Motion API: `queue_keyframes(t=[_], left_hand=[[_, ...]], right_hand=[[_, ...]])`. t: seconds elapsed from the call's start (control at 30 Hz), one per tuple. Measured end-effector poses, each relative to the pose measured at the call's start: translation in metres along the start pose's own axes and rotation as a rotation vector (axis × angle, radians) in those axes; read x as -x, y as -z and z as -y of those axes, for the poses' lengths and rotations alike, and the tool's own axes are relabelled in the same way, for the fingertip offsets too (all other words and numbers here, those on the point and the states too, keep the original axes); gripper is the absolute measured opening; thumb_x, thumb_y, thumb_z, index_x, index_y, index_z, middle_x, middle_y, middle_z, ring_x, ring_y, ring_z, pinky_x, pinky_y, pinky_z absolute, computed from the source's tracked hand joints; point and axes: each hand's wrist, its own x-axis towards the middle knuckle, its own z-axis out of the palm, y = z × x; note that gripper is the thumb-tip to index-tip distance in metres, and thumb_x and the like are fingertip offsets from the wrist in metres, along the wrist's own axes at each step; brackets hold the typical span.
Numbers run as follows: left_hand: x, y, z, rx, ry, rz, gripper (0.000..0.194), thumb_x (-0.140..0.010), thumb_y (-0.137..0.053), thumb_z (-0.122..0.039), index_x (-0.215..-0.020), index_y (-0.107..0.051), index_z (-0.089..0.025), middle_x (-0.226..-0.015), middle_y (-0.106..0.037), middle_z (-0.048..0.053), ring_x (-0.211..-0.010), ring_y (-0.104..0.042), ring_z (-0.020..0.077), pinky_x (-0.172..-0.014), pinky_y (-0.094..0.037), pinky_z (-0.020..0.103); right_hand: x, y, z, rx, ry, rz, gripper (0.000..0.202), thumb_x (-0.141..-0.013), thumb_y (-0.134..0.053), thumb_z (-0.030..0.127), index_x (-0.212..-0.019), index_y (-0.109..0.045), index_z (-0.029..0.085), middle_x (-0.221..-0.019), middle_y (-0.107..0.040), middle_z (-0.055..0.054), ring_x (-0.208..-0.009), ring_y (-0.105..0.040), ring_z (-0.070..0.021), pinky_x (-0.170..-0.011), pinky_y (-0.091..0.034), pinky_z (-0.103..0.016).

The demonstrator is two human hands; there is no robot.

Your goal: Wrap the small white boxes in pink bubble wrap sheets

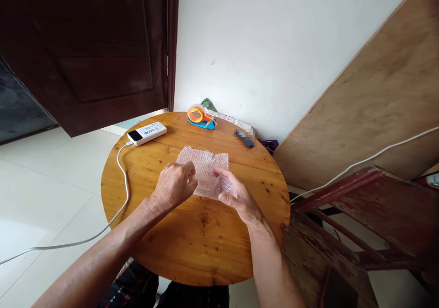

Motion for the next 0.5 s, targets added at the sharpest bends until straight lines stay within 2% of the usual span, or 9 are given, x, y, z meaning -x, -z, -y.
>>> queue_keyframes(t=[0.07, 0.17, 0.23, 0.3, 0.37, 0.43, 0.5], left_hand=[[-0.008, -0.002, 0.000, 0.005, 0.018, 0.018, 0.016, -0.081, -0.052, -0.017, -0.088, -0.066, -0.020, -0.082, -0.074, 0.007, -0.080, -0.070, 0.0262, -0.076, -0.050, 0.036], [-0.011, -0.006, 0.006, 0.120, 0.027, 0.015, 0.020, -0.082, -0.052, -0.020, -0.096, -0.067, -0.020, -0.088, -0.075, 0.006, -0.084, -0.070, 0.0259, -0.078, -0.051, 0.035], [-0.009, -0.008, 0.013, 0.263, 0.020, 0.027, 0.028, -0.081, -0.056, -0.026, -0.106, -0.066, -0.019, -0.095, -0.076, 0.006, -0.085, -0.071, 0.0246, -0.076, -0.052, 0.034], [-0.007, -0.010, 0.019, 0.372, -0.007, 0.048, 0.038, -0.078, -0.061, -0.031, -0.113, -0.064, -0.018, -0.105, -0.075, 0.007, -0.090, -0.071, 0.0249, -0.078, -0.053, 0.033], [-0.008, -0.014, 0.023, 0.404, -0.033, 0.066, 0.040, -0.075, -0.064, -0.034, -0.112, -0.066, -0.018, -0.109, -0.075, 0.008, -0.096, -0.069, 0.0259, -0.081, -0.052, 0.033], [-0.009, -0.017, 0.024, 0.401, -0.031, 0.083, 0.034, -0.075, -0.067, -0.036, -0.105, -0.068, -0.019, -0.102, -0.075, 0.007, -0.090, -0.069, 0.0245, -0.077, -0.051, 0.032], [-0.011, -0.021, 0.022, 0.396, -0.008, 0.103, 0.026, -0.077, -0.067, -0.037, -0.095, -0.069, -0.019, -0.086, -0.074, 0.004, -0.077, -0.067, 0.0207, -0.069, -0.049, 0.029]], right_hand=[[-0.002, -0.007, -0.002, 0.063, -0.059, -0.106, 0.056, -0.074, -0.077, 0.052, -0.121, -0.063, 0.025, -0.127, -0.067, -0.008, -0.120, -0.060, -0.0292, -0.104, -0.044, -0.046], [-0.007, -0.021, -0.008, 0.075, -0.135, -0.250, 0.018, -0.079, -0.070, 0.037, -0.087, -0.066, 0.022, -0.108, -0.074, -0.006, -0.090, -0.068, -0.0217, -0.081, -0.053, -0.036], [-0.010, -0.027, -0.011, 0.026, -0.151, -0.270, 0.018, -0.081, -0.066, 0.036, -0.073, -0.061, 0.021, -0.101, -0.075, -0.005, -0.078, -0.067, -0.0181, -0.069, -0.052, -0.031], [-0.012, -0.028, -0.012, -0.003, -0.154, -0.267, 0.021, -0.082, -0.065, 0.038, -0.071, -0.060, 0.021, -0.097, -0.075, -0.005, -0.074, -0.065, -0.0166, -0.064, -0.050, -0.028], [-0.012, -0.028, -0.012, 0.012, -0.149, -0.268, 0.022, -0.082, -0.065, 0.040, -0.071, -0.059, 0.022, -0.089, -0.073, -0.003, -0.070, -0.063, -0.0158, -0.062, -0.048, -0.027], [-0.011, -0.027, -0.011, 0.042, -0.140, -0.271, 0.022, -0.083, -0.065, 0.040, -0.072, -0.059, 0.022, -0.081, -0.070, -0.001, -0.065, -0.059, -0.0146, -0.060, -0.047, -0.026], [-0.011, -0.026, -0.009, 0.052, -0.137, -0.261, 0.023, -0.083, -0.064, 0.041, -0.072, -0.059, 0.022, -0.073, -0.066, 0.001, -0.060, -0.055, -0.0135, -0.058, -0.045, -0.025]])
